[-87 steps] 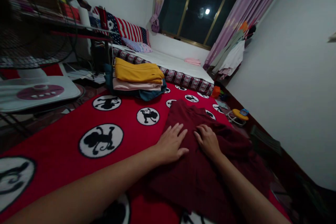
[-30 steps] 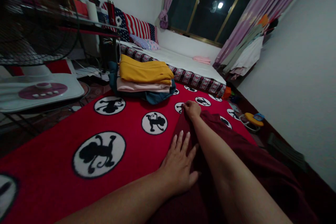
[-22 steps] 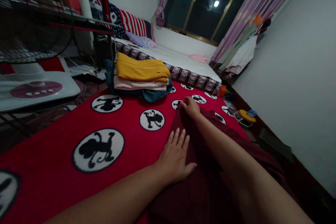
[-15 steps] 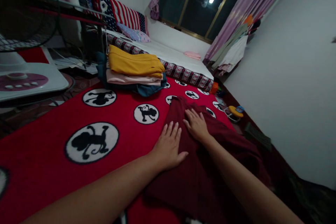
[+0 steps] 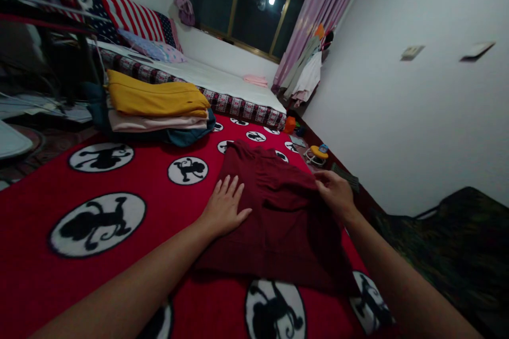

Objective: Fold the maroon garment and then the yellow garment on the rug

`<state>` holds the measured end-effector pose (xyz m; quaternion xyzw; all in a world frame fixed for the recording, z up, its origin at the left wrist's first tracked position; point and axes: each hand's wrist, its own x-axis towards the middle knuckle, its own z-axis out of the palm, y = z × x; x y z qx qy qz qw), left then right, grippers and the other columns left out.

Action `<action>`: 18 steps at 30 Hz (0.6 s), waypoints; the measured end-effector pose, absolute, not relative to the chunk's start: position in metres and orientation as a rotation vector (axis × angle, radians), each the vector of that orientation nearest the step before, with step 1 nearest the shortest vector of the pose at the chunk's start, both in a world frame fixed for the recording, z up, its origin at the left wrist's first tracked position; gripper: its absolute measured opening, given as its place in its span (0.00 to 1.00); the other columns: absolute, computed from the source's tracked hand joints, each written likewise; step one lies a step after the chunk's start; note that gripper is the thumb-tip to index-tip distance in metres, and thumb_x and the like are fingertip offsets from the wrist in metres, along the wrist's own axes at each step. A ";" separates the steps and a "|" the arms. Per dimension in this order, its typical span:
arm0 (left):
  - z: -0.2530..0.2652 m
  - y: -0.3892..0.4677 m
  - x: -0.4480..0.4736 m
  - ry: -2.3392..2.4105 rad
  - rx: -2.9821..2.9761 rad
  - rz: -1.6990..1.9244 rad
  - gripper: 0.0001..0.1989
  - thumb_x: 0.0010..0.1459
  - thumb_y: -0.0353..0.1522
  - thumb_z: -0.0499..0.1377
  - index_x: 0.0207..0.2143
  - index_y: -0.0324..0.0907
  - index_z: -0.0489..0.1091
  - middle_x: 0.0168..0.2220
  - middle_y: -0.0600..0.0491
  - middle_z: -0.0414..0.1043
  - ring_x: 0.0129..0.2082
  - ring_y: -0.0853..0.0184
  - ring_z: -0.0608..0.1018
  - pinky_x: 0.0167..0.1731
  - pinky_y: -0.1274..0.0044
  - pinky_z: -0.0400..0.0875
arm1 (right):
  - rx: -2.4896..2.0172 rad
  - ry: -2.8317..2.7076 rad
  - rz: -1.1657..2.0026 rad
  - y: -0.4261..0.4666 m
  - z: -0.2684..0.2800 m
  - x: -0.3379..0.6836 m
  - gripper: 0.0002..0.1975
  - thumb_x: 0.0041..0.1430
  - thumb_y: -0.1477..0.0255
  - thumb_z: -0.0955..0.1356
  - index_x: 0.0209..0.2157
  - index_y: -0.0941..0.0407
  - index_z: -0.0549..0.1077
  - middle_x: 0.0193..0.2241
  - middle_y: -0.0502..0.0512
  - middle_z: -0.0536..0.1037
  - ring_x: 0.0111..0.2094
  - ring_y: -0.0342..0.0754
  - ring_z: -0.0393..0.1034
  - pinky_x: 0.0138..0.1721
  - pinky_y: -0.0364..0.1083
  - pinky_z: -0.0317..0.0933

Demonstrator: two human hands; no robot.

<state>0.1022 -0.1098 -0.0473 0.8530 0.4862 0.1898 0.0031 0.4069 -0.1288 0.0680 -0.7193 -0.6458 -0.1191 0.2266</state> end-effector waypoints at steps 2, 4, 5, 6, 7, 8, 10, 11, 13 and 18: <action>-0.048 -0.109 0.103 1.537 2.675 0.601 0.37 0.60 0.52 0.48 0.63 0.35 0.58 0.67 0.40 0.47 0.66 0.48 0.49 0.63 0.59 0.43 | -2.212 -1.629 -0.357 -0.148 0.072 0.434 0.14 0.55 0.62 0.66 0.39 0.53 0.76 0.35 0.55 0.80 0.36 0.53 0.74 0.36 0.47 0.64; -0.049 -0.109 0.103 1.534 2.681 0.605 0.37 0.60 0.51 0.49 0.63 0.35 0.58 0.66 0.41 0.48 0.66 0.48 0.50 0.63 0.59 0.44 | -2.383 -1.598 -0.276 -0.162 0.068 0.450 0.21 0.52 0.54 0.67 0.41 0.54 0.76 0.33 0.57 0.79 0.34 0.55 0.74 0.32 0.47 0.62; -0.049 -0.109 0.103 1.534 2.684 0.609 0.37 0.60 0.51 0.49 0.62 0.35 0.58 0.66 0.41 0.48 0.66 0.48 0.50 0.63 0.59 0.44 | -2.433 -1.622 -0.220 -0.167 0.065 0.453 0.25 0.50 0.51 0.67 0.43 0.54 0.75 0.33 0.58 0.79 0.34 0.55 0.75 0.31 0.47 0.62; -0.049 -0.109 0.103 1.534 2.685 0.615 0.36 0.59 0.51 0.49 0.62 0.35 0.58 0.66 0.41 0.48 0.66 0.48 0.50 0.63 0.59 0.44 | -2.462 -1.658 -0.176 -0.171 0.060 0.453 0.29 0.48 0.50 0.68 0.47 0.54 0.73 0.33 0.58 0.79 0.34 0.56 0.75 0.30 0.46 0.61; -0.049 -0.108 0.103 1.535 2.686 0.621 0.36 0.59 0.50 0.50 0.62 0.35 0.59 0.66 0.41 0.49 0.66 0.48 0.50 0.63 0.59 0.45 | -2.475 -1.694 -0.158 -0.174 0.055 0.451 0.32 0.47 0.51 0.69 0.51 0.54 0.71 0.35 0.59 0.80 0.35 0.56 0.75 0.29 0.46 0.60; -0.050 -0.108 0.103 1.535 2.687 0.628 0.36 0.59 0.50 0.50 0.62 0.35 0.59 0.66 0.41 0.49 0.66 0.48 0.50 0.63 0.59 0.45 | -2.484 -1.714 -0.170 -0.175 0.051 0.448 0.33 0.47 0.52 0.69 0.53 0.53 0.69 0.36 0.59 0.80 0.36 0.57 0.75 0.29 0.46 0.59; -0.050 -0.108 0.103 1.533 2.691 0.640 0.36 0.59 0.50 0.51 0.62 0.35 0.59 0.66 0.41 0.49 0.66 0.49 0.51 0.62 0.59 0.45 | -2.477 -1.708 -0.246 -0.174 0.044 0.443 0.27 0.52 0.56 0.67 0.54 0.49 0.70 0.37 0.57 0.80 0.36 0.56 0.74 0.29 0.45 0.58; -0.051 -0.108 0.103 1.532 2.693 0.647 0.36 0.59 0.50 0.51 0.62 0.36 0.59 0.66 0.41 0.49 0.66 0.49 0.51 0.62 0.59 0.46 | -2.463 -1.678 -0.289 -0.172 0.042 0.441 0.22 0.55 0.59 0.66 0.52 0.47 0.72 0.36 0.57 0.80 0.35 0.55 0.74 0.29 0.45 0.57; -0.052 -0.108 0.102 1.527 2.696 0.665 0.36 0.59 0.50 0.51 0.62 0.36 0.59 0.66 0.41 0.50 0.66 0.49 0.51 0.62 0.59 0.46 | -2.382 -1.565 -0.361 -0.166 0.041 0.443 0.17 0.56 0.65 0.63 0.46 0.47 0.76 0.31 0.55 0.80 0.32 0.52 0.73 0.29 0.45 0.56; -0.054 -0.108 0.102 1.504 2.667 0.711 0.35 0.58 0.49 0.52 0.62 0.37 0.59 0.66 0.41 0.50 0.66 0.49 0.51 0.63 0.59 0.45 | -1.783 -1.136 -0.146 -0.135 0.036 0.457 0.20 0.47 0.69 0.62 0.41 0.55 0.77 0.25 0.53 0.76 0.24 0.47 0.67 0.27 0.44 0.59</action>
